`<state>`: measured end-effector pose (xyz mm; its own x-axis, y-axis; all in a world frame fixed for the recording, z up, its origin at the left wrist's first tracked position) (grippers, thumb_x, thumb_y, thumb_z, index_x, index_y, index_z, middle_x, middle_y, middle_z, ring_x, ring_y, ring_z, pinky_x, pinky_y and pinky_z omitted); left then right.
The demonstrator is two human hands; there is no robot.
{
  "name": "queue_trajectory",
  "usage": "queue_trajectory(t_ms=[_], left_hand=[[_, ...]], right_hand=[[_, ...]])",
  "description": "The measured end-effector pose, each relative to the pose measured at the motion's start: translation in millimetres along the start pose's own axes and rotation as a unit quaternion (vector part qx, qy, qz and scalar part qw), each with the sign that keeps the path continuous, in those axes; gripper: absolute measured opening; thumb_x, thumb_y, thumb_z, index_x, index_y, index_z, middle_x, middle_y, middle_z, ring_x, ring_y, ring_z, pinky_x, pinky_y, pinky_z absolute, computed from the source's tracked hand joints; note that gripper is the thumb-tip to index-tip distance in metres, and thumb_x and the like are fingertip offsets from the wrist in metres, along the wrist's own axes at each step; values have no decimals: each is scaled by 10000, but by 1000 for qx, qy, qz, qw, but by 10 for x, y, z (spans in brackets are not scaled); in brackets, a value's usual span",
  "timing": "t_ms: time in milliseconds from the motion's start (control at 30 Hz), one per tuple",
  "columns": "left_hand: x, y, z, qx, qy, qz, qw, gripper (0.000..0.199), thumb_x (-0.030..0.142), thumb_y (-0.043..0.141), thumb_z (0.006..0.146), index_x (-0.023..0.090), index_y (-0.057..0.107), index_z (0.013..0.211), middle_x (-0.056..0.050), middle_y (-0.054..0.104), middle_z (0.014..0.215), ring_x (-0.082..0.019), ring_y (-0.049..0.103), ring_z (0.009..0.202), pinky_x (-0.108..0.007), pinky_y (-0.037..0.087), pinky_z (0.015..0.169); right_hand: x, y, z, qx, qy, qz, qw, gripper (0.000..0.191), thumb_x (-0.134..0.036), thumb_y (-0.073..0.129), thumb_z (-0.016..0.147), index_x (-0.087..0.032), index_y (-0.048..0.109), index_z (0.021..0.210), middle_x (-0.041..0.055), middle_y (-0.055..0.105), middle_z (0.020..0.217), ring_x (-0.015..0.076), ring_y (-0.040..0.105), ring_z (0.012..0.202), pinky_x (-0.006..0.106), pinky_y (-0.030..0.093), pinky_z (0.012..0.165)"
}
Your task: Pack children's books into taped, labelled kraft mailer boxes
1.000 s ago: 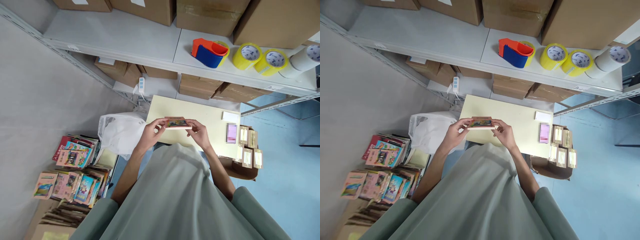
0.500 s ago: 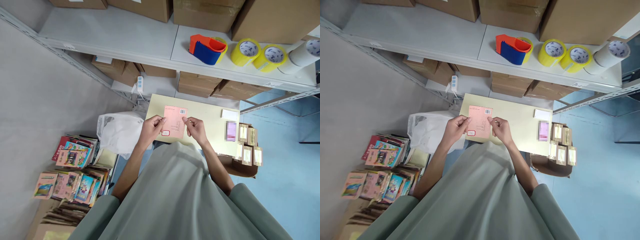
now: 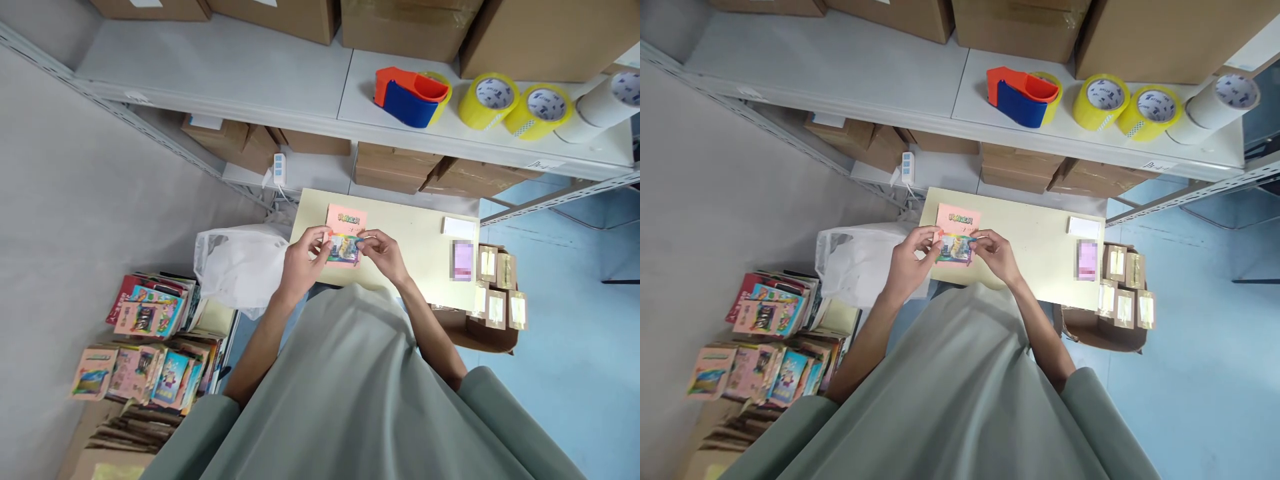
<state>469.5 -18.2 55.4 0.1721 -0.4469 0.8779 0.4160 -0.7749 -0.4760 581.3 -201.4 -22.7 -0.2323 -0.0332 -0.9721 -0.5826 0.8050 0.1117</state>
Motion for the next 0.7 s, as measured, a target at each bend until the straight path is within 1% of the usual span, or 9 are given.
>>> queue_trajectory(t_ms=[100, 200, 300, 333, 400, 467, 567, 633, 700], left_hand=[[150, 141, -98, 2, 64, 50, 997, 381, 266, 717, 1052, 291, 717, 1432, -56, 853, 1235, -231, 800, 1055, -332, 637, 886], [331, 331, -236, -25, 123, 95, 987, 405, 174, 661, 1079, 308, 735, 1453, -61, 861, 1237, -254, 791, 1085, -389, 642, 975], [467, 488, -359, -63, 158, 144, 975, 405, 113, 603, 1085, 316, 799, 1375, -48, 860, 1304, -274, 790, 1087, -433, 648, 988], [498, 517, -388, -69, 163, 155, 972, 418, 98, 590, 1081, 315, 812, 1361, -43, 852, 1337, -279, 790, 1107, -444, 651, 998], [537, 542, -423, -74, 165, 163, 970, 431, 87, 586, 1072, 307, 824, 1356, -39, 836, 1384, -289, 789, 1164, -461, 655, 1030], [547, 537, -428, -74, 160, 155, 972, 416, 99, 607, 1063, 309, 835, 1341, -34, 831, 1396, -291, 793, 1189, -463, 661, 1043], [462, 459, -369, -61, 121, 117, 984, 348, 163, 660, 1061, 332, 850, 1298, -25, 849, 1349, -278, 817, 1132, -435, 678, 1005], [295, 368, -295, -42, 63, 52, 996, 267, 263, 698, 1071, 336, 854, 1275, -29, 865, 1290, -256, 836, 1051, -398, 692, 949], [30, 295, -221, -24, -17, -41, 999, 256, 409, 773, 1039, 302, 853, 1257, -53, 871, 1221, -246, 846, 957, -366, 702, 850]], right_hand=[[208, 23, 136, 9, 21, 32, 999, 682, -852, 917, 683, -280, 644, 936, -27, 800, 771, 196, 746, 747, 366, 636, 808], [299, 45, 215, 14, 20, 47, 999, 674, -829, 934, 646, -283, 614, 877, 15, 838, 838, 251, 802, 841, 433, 675, 870], [286, 79, 208, -3, -8, 57, 998, 589, -776, 908, 722, -257, 717, 925, 99, 883, 1030, 316, 844, 1002, 485, 697, 932], [290, 87, 196, -9, -11, 66, 998, 591, -766, 907, 732, -252, 748, 976, 112, 887, 1075, 325, 848, 1031, 491, 702, 944], [327, 104, 177, -20, 0, 90, 996, 678, -766, 942, 685, -250, 776, 1092, 120, 889, 1112, 336, 853, 1062, 499, 710, 961], [374, 105, 178, -19, 17, 101, 995, 772, -780, 982, 605, -248, 781, 1128, 120, 888, 1099, 349, 854, 1074, 505, 713, 965], [420, 83, 209, -10, 29, 75, 997, 682, -782, 978, 608, -242, 779, 974, 108, 881, 1021, 351, 850, 1032, 511, 708, 943], [456, 54, 231, -7, 41, 56, 998, 617, -765, 962, 645, -243, 758, 906, 81, 867, 940, 310, 837, 938, 484, 698, 891], [506, 0, 243, 3, 55, 43, 998, 598, -743, 952, 659, -239, 759, 918, 57, 851, 888, 245, 797, 832, 412, 669, 801]])
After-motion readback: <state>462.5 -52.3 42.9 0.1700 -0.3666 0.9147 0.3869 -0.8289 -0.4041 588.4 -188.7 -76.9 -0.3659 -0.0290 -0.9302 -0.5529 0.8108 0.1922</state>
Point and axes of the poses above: each hand's wrist, its own z-axis towards the middle knuckle, its own y-axis out of the palm, x = y × z, the point moved 8 cm from there along z, towards the middle knuckle
